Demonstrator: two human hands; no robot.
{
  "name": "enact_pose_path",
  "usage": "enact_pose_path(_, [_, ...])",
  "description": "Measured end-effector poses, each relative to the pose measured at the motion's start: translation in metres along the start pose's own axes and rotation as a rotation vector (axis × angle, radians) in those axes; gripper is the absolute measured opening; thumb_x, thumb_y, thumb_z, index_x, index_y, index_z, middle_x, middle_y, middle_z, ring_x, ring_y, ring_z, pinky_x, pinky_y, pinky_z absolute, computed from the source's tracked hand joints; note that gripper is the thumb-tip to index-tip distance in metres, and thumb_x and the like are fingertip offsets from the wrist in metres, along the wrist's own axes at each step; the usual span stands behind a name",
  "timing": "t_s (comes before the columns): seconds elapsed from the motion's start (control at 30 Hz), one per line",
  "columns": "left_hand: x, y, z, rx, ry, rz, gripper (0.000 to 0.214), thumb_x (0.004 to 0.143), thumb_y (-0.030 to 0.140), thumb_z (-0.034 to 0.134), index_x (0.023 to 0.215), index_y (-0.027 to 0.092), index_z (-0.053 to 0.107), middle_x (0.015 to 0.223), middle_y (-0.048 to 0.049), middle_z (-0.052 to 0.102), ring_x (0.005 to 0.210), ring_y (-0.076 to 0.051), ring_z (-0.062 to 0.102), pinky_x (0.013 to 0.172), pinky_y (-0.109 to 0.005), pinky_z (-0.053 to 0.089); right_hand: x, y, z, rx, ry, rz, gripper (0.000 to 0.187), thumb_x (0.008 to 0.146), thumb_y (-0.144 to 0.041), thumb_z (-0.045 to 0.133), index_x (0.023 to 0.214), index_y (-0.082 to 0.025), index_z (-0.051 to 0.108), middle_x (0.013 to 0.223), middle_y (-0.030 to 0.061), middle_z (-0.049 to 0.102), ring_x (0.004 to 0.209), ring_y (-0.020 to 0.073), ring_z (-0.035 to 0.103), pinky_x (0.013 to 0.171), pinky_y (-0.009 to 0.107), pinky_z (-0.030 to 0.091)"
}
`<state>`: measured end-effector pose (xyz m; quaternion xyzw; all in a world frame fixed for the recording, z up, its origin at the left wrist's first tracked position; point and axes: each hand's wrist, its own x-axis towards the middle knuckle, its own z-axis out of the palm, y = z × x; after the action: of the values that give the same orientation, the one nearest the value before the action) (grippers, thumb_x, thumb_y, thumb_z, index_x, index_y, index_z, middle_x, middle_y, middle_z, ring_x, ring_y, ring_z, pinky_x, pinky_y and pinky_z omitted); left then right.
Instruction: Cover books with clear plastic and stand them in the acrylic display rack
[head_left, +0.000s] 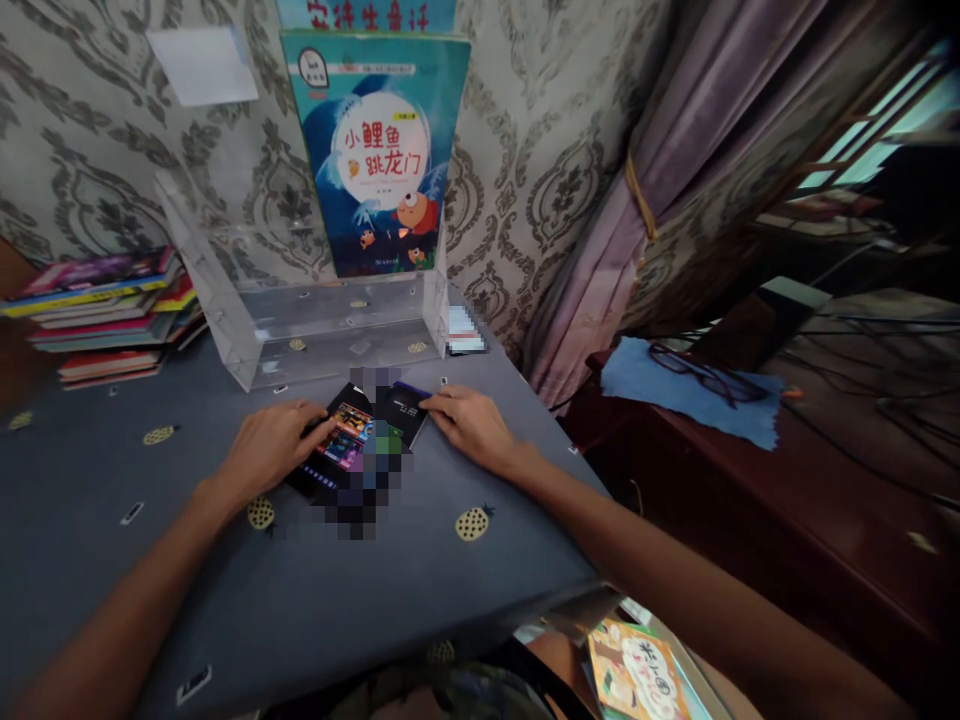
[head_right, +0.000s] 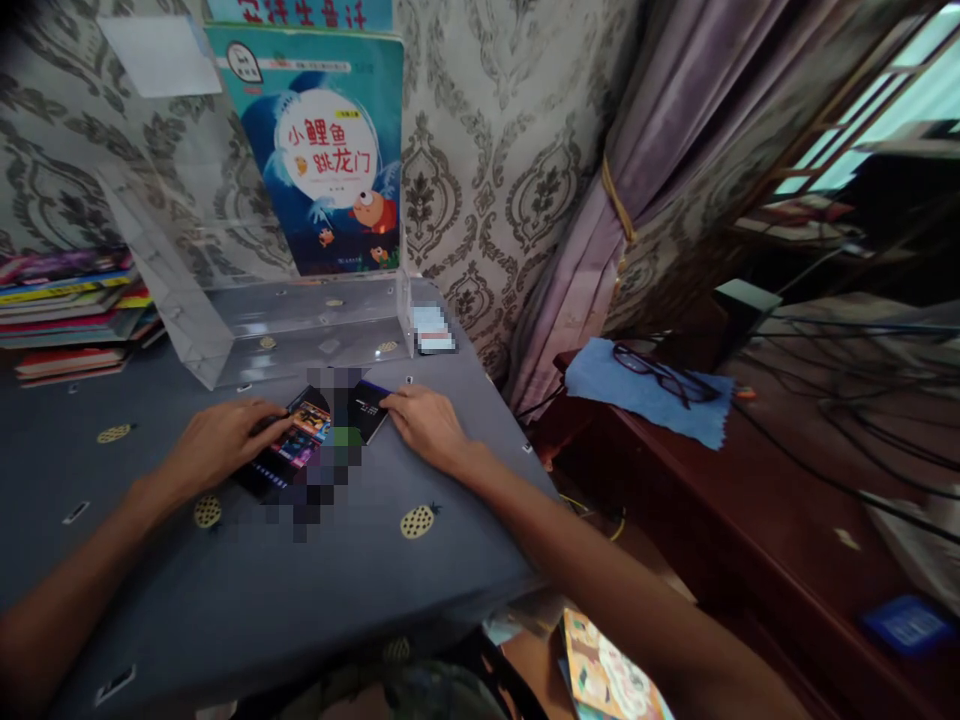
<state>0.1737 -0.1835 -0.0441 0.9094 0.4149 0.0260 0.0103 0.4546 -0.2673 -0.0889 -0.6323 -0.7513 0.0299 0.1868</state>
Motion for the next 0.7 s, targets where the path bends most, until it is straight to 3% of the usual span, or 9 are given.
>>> enact_pose_path(0.17, [-0.008, 0.014, 0.003, 0.089, 0.073, 0.083, 0.048, 0.103, 0.047, 0.034, 0.1, 0.017, 0.071, 0.098, -0.0116, 0.069, 0.094, -0.027, 0.065, 0.075, -0.038, 0.053, 0.018, 0.0, 0.0, -0.006, -0.015, 0.036, 0.029, 0.1, -0.018, 0.051, 0.119, -0.022, 0.072, 0.11, 0.0083, 0.073, 0.104, 0.0225, 0.066, 0.084, 0.031, 0.049])
enact_pose_path(0.3, [-0.023, 0.021, 0.009, -0.032, 0.069, 0.436, 0.048, 0.098, 0.058, 0.046, 0.122, 0.021, 0.066, 0.123, -0.0112, 0.065, 0.113, -0.028, 0.061, 0.091, -0.042, 0.054, 0.019, 0.001, 0.006, -0.02, 0.017, 0.044, 0.029, 0.1, -0.018, 0.05, 0.119, -0.021, 0.072, 0.105, 0.0077, 0.073, 0.102, 0.0218, 0.066, 0.082, 0.03, 0.048])
enact_pose_path(0.37, [-0.032, 0.019, 0.012, -0.09, 0.032, 0.549, 0.057, 0.092, 0.064, 0.054, 0.133, 0.025, 0.06, 0.136, -0.0109, 0.06, 0.124, -0.029, 0.057, 0.099, -0.046, 0.052, 0.016, 0.002, 0.009, -0.035, 0.037, 0.033, 0.029, 0.1, -0.017, 0.05, 0.119, -0.02, 0.071, 0.104, 0.0082, 0.072, 0.1, 0.0218, 0.065, 0.08, 0.03, 0.048])
enact_pose_path(0.5, [-0.041, 0.013, 0.016, -0.136, 0.023, 0.577, 0.061, 0.092, 0.06, 0.058, 0.143, 0.027, 0.053, 0.146, -0.0106, 0.055, 0.134, -0.03, 0.052, 0.11, -0.05, 0.045, 0.008, -0.002, 0.013, -0.05, 0.118, -0.033, 0.027, 0.099, -0.019, 0.05, 0.114, -0.016, 0.072, 0.099, 0.0106, 0.068, 0.096, 0.0235, 0.061, 0.078, 0.033, 0.048])
enact_pose_path(0.7, [-0.046, 0.018, 0.016, -0.137, 0.059, 0.581, 0.047, 0.098, 0.053, 0.051, 0.133, 0.023, 0.063, 0.142, -0.011, 0.061, 0.131, -0.028, 0.057, 0.111, -0.051, 0.046, -0.004, -0.018, 0.016, 0.108, 0.203, -0.288, 0.022, 0.099, -0.022, 0.052, 0.103, -0.016, 0.073, 0.097, 0.0094, 0.064, 0.091, 0.0217, 0.058, 0.083, 0.037, 0.051])
